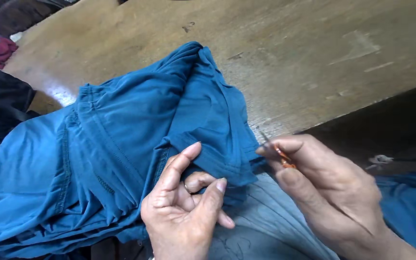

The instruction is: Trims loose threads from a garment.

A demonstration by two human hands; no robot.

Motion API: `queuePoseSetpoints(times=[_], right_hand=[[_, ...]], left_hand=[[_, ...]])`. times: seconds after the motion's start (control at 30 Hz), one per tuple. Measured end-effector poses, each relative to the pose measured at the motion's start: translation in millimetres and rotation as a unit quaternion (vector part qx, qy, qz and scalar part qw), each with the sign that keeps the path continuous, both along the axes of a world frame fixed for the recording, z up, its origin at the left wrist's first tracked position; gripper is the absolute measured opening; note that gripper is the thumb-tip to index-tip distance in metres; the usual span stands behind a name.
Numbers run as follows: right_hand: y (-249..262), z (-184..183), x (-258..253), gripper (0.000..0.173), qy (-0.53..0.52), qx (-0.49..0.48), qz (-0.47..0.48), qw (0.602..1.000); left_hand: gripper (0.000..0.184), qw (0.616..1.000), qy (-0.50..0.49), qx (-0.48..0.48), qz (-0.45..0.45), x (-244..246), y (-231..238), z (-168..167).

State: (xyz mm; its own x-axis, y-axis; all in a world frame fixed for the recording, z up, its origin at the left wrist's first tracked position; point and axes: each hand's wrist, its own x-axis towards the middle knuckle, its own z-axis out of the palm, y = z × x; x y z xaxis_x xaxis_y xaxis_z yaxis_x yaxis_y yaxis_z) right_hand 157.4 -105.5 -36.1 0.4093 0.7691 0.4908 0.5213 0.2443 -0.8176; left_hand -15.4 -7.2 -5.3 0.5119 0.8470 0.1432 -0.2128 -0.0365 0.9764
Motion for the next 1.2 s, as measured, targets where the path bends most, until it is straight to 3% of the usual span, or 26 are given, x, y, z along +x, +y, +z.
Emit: queuePoseSetpoints(times=[0.07, 0.13, 0.4, 0.53, 0.67, 0.83, 1.2], right_hand=[[-2, -9, 0, 0.045, -0.061, 0.003, -0.015, 0.998], [-3, -10, -1, 0.041, -0.102, 0.006, -0.023, 0.995], [0, -6, -12, 0.030, -0.104, 0.067, -0.026, 0.992], [1, 0, -7, 0.045, -0.118, 0.041, -0.019, 0.992], [-4, 0, -2, 0.033, -0.203, 0.007, -0.049, 0.978], [-15, -11, -4, 0.038, -0.287, 0.002, -0.096, 0.953], [-13, -11, -11, 0.033, -0.284, 0.015, -0.114, 0.952]], left_hand=[[0.060, 1.000, -0.003, -0.010, 0.000, -1, 1, 1], [0.060, 1.000, 0.002, -0.012, -0.002, 0, 1, 1], [0.058, 1.000, 0.008, 0.015, 0.001, 0, -2, 0], [0.059, 1.000, 0.009, 0.015, 0.013, 1, -1, -1], [0.059, 1.000, 0.003, -0.007, 0.010, 0, 0, 0], [0.060, 1.000, 0.002, -0.010, 0.012, 1, 1, 0], [0.059, 1.000, 0.009, 0.006, 0.016, 2, -1, 0]])
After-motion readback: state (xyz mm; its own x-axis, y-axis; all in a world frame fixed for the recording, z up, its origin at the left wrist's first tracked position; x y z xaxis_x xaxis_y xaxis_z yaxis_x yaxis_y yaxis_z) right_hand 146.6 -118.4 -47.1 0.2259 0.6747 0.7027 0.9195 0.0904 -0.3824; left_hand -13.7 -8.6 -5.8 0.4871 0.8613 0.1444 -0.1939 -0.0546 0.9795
